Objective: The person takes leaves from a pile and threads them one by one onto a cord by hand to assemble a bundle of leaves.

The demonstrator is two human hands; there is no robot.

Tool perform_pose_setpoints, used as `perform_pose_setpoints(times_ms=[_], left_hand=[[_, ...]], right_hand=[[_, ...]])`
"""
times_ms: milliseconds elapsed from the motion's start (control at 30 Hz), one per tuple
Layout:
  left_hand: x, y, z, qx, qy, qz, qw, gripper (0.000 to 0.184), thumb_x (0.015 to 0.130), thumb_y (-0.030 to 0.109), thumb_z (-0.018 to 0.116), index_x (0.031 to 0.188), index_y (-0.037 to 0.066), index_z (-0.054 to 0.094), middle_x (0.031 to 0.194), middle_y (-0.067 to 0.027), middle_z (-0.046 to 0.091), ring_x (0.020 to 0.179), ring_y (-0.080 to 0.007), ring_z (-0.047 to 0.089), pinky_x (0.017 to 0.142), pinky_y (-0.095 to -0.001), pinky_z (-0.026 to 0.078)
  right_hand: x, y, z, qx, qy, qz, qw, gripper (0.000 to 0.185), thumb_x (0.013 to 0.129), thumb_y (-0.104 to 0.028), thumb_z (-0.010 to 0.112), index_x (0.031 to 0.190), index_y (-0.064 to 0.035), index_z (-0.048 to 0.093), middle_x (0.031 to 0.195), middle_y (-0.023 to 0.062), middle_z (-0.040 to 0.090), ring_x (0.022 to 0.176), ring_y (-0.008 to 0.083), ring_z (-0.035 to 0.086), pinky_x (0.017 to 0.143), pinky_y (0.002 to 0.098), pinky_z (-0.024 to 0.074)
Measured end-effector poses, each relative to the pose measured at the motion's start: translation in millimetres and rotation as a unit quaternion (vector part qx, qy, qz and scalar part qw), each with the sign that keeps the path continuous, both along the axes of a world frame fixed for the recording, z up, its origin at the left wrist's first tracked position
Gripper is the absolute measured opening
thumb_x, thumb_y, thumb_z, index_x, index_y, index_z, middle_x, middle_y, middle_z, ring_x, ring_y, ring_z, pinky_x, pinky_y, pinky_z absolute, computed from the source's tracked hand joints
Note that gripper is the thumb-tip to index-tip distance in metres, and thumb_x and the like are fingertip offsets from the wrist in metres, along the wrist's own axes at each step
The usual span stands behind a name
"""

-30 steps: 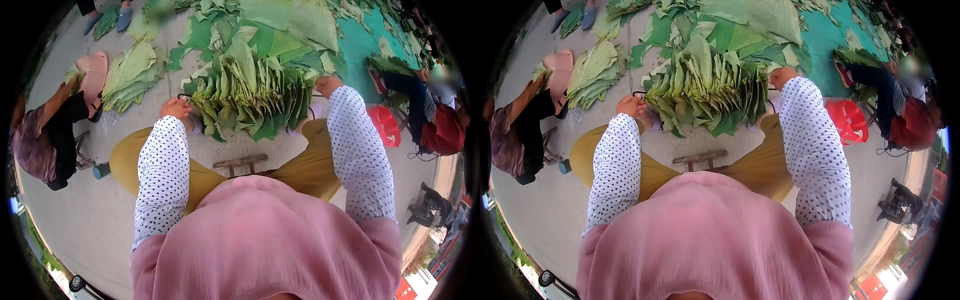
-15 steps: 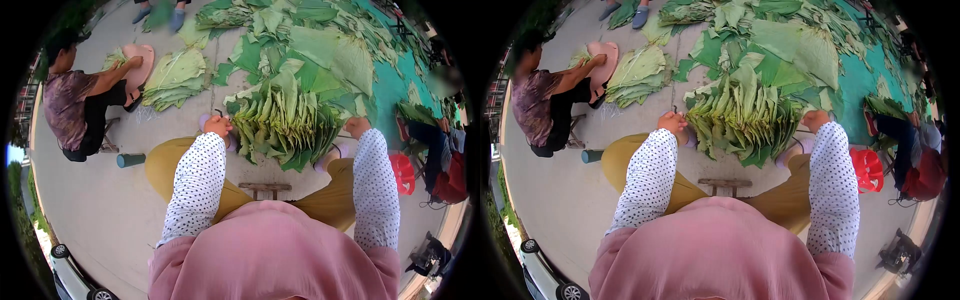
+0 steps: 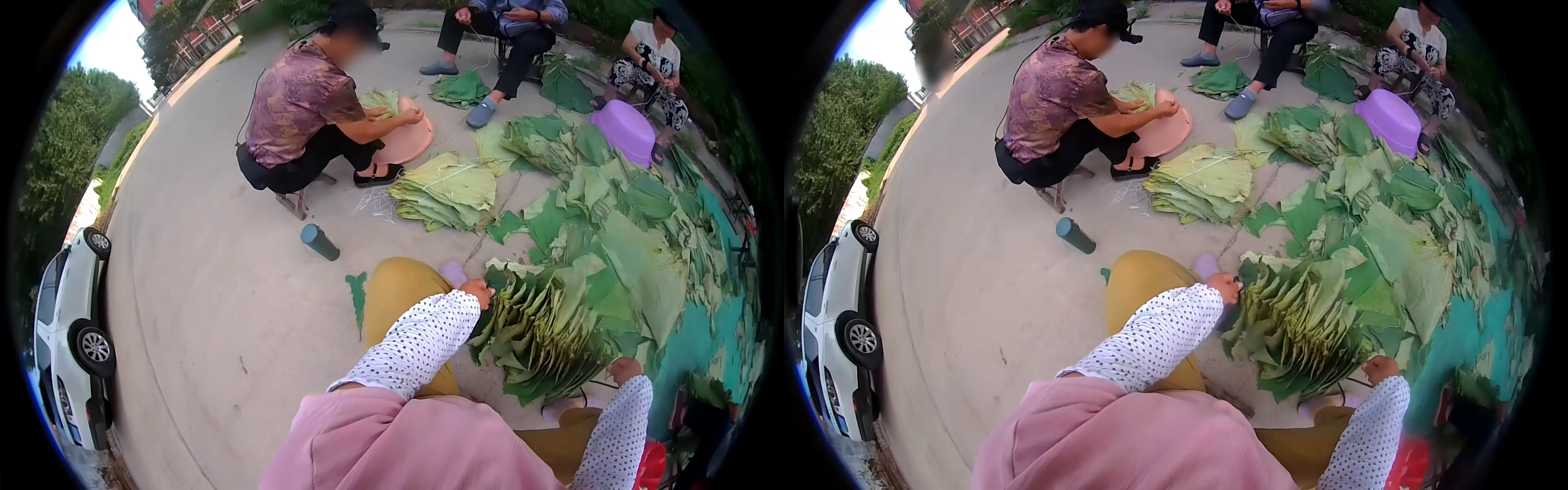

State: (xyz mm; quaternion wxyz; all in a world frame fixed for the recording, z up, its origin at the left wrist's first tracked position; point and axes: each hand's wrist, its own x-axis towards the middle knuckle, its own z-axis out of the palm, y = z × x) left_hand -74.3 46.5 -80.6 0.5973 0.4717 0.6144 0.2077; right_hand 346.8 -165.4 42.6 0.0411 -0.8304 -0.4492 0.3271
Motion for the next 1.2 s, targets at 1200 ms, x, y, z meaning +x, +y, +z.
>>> perform_pose_setpoints(times_ms=[1200], left_hand=[[-43,-23,90,0.106,0.137,-0.247,0.953,0.036,0.089,0.037,0.056,0.101,0.004,0.063,0.106,-0.0187,0.063,0.101,-0.0355,0.059,0.088,-0.0438,0.046]], right_hand=[[-60,30,38,0.103,-0.144,0.108,0.978,0.023,0.075,-0.025,0.07,0.08,-0.0022,0.069,0.075,0.0189,0.064,0.07,0.0322,0.063,0.068,0.0406,0.0489]])
